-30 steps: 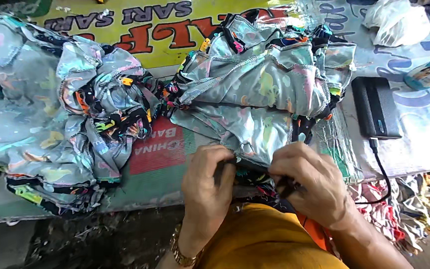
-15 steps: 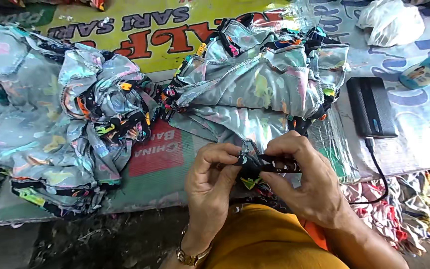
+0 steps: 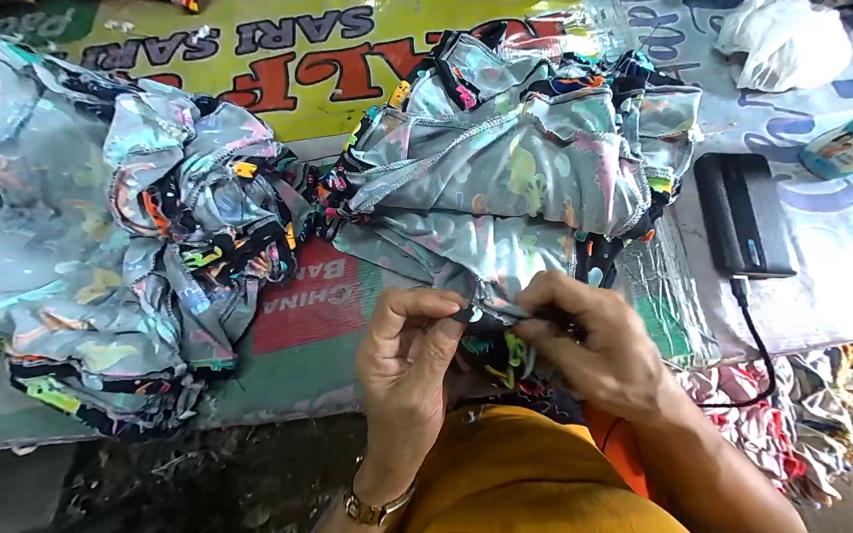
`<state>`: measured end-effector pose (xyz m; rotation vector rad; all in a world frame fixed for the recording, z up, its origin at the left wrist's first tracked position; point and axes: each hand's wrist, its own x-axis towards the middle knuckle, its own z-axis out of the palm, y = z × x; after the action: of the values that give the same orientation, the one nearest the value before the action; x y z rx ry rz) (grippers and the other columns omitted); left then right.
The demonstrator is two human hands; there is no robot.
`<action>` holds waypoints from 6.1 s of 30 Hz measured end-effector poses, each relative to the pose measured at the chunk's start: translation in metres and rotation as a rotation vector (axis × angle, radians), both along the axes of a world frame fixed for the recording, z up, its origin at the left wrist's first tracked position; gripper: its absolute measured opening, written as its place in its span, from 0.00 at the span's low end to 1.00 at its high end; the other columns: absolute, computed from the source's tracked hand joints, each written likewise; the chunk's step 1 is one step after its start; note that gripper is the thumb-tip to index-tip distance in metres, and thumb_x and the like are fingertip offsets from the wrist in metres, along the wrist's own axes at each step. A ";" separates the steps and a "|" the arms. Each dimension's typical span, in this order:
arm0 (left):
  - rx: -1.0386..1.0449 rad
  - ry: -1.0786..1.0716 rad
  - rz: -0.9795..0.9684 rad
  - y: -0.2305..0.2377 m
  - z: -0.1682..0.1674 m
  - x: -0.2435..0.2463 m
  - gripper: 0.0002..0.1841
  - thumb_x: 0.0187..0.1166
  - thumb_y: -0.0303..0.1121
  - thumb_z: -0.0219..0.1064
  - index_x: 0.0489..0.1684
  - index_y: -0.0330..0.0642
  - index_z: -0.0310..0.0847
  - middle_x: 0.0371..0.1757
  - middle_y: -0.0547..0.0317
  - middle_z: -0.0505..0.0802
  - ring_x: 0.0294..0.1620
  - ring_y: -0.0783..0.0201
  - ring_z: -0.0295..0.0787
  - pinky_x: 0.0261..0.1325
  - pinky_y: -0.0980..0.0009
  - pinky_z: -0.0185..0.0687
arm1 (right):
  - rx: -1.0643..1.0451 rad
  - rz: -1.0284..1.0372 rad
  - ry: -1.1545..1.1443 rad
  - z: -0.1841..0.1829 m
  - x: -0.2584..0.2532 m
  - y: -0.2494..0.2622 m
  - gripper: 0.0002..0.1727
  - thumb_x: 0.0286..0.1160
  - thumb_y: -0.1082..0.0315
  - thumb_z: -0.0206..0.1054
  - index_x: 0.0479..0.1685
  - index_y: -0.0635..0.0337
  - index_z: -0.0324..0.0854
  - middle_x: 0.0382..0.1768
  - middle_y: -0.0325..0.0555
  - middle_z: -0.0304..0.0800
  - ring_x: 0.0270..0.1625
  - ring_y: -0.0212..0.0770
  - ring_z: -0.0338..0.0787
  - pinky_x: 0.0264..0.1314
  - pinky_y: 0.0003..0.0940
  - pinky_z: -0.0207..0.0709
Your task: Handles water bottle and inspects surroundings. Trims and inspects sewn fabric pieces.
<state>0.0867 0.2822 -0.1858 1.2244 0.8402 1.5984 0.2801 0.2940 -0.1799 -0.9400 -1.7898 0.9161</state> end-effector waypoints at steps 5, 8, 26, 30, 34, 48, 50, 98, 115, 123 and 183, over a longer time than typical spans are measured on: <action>-0.008 0.099 0.018 -0.006 -0.004 -0.003 0.06 0.83 0.28 0.68 0.51 0.48 0.85 0.44 0.67 0.93 0.40 0.75 0.91 0.45 0.80 0.89 | 0.123 0.022 0.093 0.007 0.012 0.003 0.14 0.86 0.56 0.65 0.53 0.58 0.79 0.37 0.33 0.83 0.34 0.17 0.79 0.34 0.10 0.75; -0.091 -0.029 -0.019 -0.009 -0.001 -0.007 0.05 0.84 0.28 0.66 0.51 0.46 0.85 0.41 0.64 0.93 0.40 0.73 0.92 0.48 0.75 0.91 | 0.290 0.058 -0.229 0.001 0.004 -0.004 0.31 0.73 0.40 0.73 0.60 0.58 0.84 0.37 0.42 0.87 0.32 0.29 0.84 0.29 0.23 0.77; 0.173 0.792 0.206 0.002 0.003 -0.030 0.11 0.89 0.39 0.61 0.54 0.43 0.84 0.51 0.62 0.93 0.51 0.70 0.91 0.56 0.70 0.88 | 0.277 -0.421 -0.631 0.093 0.034 0.125 0.10 0.78 0.66 0.58 0.45 0.61 0.81 0.35 0.47 0.85 0.35 0.40 0.84 0.36 0.41 0.75; 0.250 1.426 0.430 0.005 -0.006 -0.027 0.21 0.88 0.45 0.58 0.65 0.40 0.86 0.57 0.48 0.94 0.56 0.47 0.92 0.55 0.48 0.81 | -0.021 -0.414 -0.977 0.051 0.024 0.176 0.16 0.78 0.62 0.63 0.55 0.65 0.82 0.49 0.69 0.89 0.55 0.75 0.89 0.47 0.78 0.74; 0.268 1.563 0.412 0.008 -0.014 -0.025 0.17 0.86 0.44 0.60 0.52 0.42 0.90 0.55 0.50 0.94 0.52 0.46 0.92 0.51 0.44 0.80 | 0.010 -0.350 -0.942 0.041 0.030 0.173 0.14 0.79 0.64 0.60 0.54 0.64 0.81 0.51 0.64 0.89 0.56 0.68 0.89 0.50 0.71 0.76; -0.112 0.065 -0.201 0.000 0.004 0.009 0.13 0.91 0.44 0.57 0.49 0.46 0.83 0.41 0.67 0.91 0.45 0.73 0.90 0.55 0.70 0.89 | 0.413 -0.161 -0.267 -0.002 -0.014 0.002 0.08 0.72 0.67 0.72 0.41 0.61 0.81 0.37 0.46 0.86 0.34 0.33 0.86 0.31 0.25 0.79; -0.088 0.088 -0.192 -0.003 0.001 0.012 0.09 0.88 0.37 0.62 0.52 0.43 0.82 0.45 0.66 0.91 0.46 0.73 0.90 0.55 0.72 0.88 | 0.240 -0.108 -0.084 -0.001 -0.009 0.004 0.03 0.77 0.72 0.68 0.39 0.61 0.84 0.38 0.40 0.87 0.38 0.25 0.86 0.40 0.17 0.82; 0.640 1.218 0.026 -0.032 -0.035 -0.029 0.09 0.87 0.29 0.60 0.51 0.45 0.87 0.42 0.53 0.93 0.46 0.56 0.90 0.55 0.59 0.80 | -0.091 0.132 -0.109 -0.011 -0.012 -0.009 0.12 0.89 0.67 0.57 0.44 0.60 0.86 0.33 0.34 0.85 0.30 0.20 0.81 0.33 0.14 0.77; 0.299 0.814 -0.005 -0.035 -0.023 -0.014 0.09 0.87 0.39 0.65 0.50 0.44 0.81 0.51 0.59 0.92 0.60 0.69 0.87 0.66 0.73 0.81 | 0.124 0.048 -0.257 -0.020 -0.005 -0.021 0.06 0.79 0.73 0.64 0.41 0.62 0.87 0.34 0.41 0.89 0.37 0.25 0.86 0.41 0.16 0.80; 0.157 0.933 -0.022 -0.027 -0.020 -0.006 0.08 0.84 0.38 0.67 0.45 0.45 0.88 0.46 0.63 0.94 0.51 0.72 0.88 0.56 0.72 0.79 | -0.015 0.107 -0.098 -0.019 0.002 -0.018 0.07 0.82 0.68 0.67 0.39 0.62 0.86 0.36 0.37 0.87 0.38 0.22 0.84 0.41 0.14 0.79; 0.202 1.303 0.031 -0.016 -0.004 -0.016 0.19 0.89 0.49 0.56 0.35 0.46 0.84 0.27 0.62 0.87 0.29 0.64 0.82 0.38 0.62 0.70 | -0.237 0.180 0.172 -0.003 -0.004 -0.008 0.14 0.81 0.61 0.70 0.56 0.59 0.84 0.41 0.35 0.91 0.39 0.23 0.89 0.40 0.18 0.86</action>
<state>0.0705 0.2665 -0.1902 2.4365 1.4636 0.7411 0.2760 0.2861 -0.1827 -0.8257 -1.6623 1.3069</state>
